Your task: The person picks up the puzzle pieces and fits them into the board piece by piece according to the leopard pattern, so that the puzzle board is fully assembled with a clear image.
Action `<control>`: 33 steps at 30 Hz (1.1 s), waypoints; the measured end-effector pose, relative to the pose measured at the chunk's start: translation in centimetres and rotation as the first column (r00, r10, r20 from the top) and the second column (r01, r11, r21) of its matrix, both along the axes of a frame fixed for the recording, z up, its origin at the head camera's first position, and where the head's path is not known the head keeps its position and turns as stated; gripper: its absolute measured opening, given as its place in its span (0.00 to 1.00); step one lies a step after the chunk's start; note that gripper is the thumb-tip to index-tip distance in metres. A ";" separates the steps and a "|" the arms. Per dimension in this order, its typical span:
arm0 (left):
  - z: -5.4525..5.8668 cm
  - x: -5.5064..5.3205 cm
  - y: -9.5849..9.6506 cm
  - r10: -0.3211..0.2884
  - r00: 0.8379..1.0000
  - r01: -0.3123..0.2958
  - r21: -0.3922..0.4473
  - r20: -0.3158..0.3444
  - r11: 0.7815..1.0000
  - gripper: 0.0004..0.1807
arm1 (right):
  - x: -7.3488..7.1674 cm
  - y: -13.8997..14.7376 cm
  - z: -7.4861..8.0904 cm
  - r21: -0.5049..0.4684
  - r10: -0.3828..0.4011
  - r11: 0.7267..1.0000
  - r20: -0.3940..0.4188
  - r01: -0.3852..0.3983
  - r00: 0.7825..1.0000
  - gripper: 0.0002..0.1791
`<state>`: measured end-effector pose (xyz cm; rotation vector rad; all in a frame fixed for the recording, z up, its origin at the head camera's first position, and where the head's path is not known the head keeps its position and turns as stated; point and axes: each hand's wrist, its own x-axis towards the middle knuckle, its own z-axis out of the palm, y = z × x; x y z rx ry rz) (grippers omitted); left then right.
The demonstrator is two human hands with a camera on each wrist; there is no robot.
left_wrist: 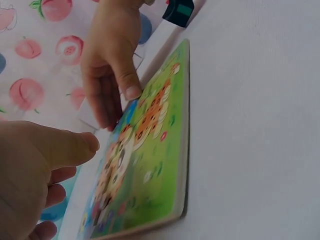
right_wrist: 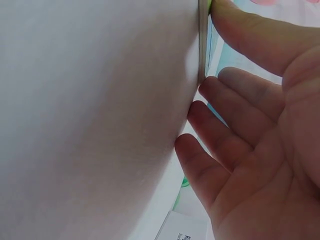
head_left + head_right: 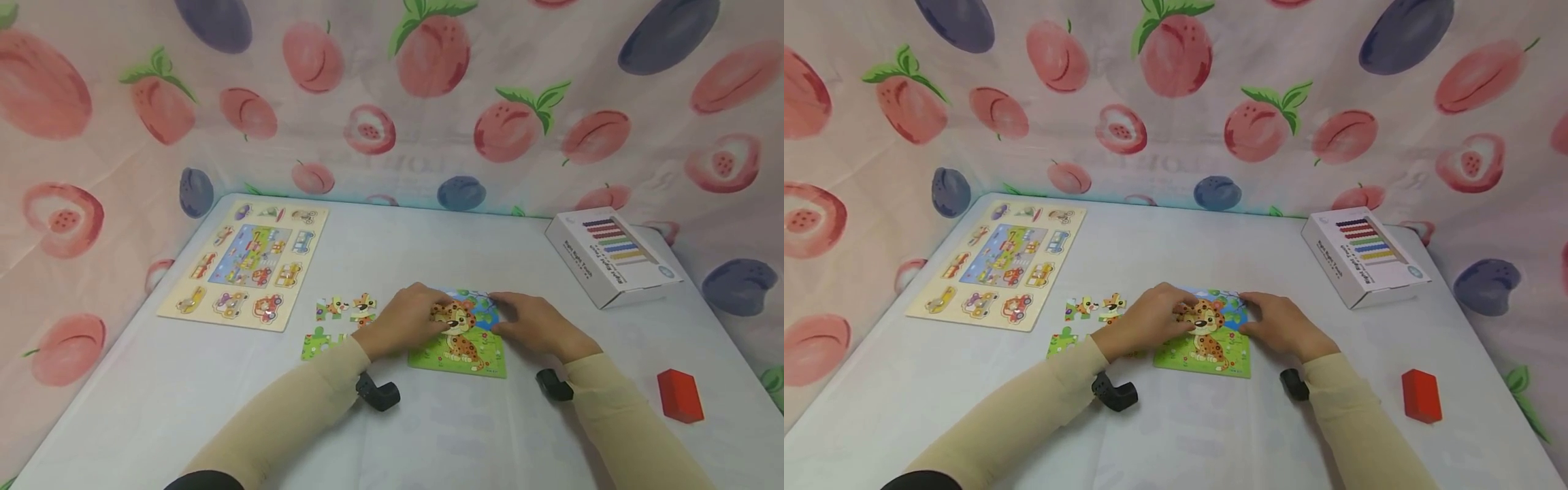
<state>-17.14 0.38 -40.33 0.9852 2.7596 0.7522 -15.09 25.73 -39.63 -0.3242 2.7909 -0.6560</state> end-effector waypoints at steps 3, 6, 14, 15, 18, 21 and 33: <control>0.3 -0.1 -1.2 0.010 1.000 -0.010 0.014 -0.007 1.000 0.21 | -0.1 0.0 -0.1 -0.001 -0.004 1.000 0.001 0.004 1.000 0.35; 0.7 -0.2 -2.2 0.029 1.000 -0.029 0.021 0.004 0.999 0.21 | -0.1 0.0 -0.1 0.003 -0.007 1.000 0.006 0.007 1.000 0.35; 1.3 -0.2 -4.8 0.067 0.998 -0.067 0.028 0.013 0.997 0.23 | 0.0 0.1 -0.3 -0.001 -0.017 1.000 0.015 0.017 1.000 0.35; 1.3 -0.2 -5.1 0.070 0.997 -0.071 0.026 0.013 0.997 0.23 | 0.0 0.0 -0.2 -0.004 -0.014 1.000 0.016 0.014 1.000 0.35; 1.3 -0.3 -6.1 0.091 0.996 -0.091 0.010 0.017 0.996 0.23 | 0.0 0.0 -0.3 -0.010 -0.014 1.000 0.021 0.014 1.000 0.35; 1.1 -0.4 -7.1 0.116 0.993 -0.116 -0.007 0.022 0.993 0.24 | -0.1 -0.1 -0.2 -0.003 -0.012 1.000 0.019 0.012 1.000 0.35; 0.0 -0.7 -10.6 0.168 0.985 -0.167 -0.019 0.039 0.986 0.25 | -0.1 0.0 -0.2 -0.007 -0.010 1.000 0.015 0.010 1.000 0.35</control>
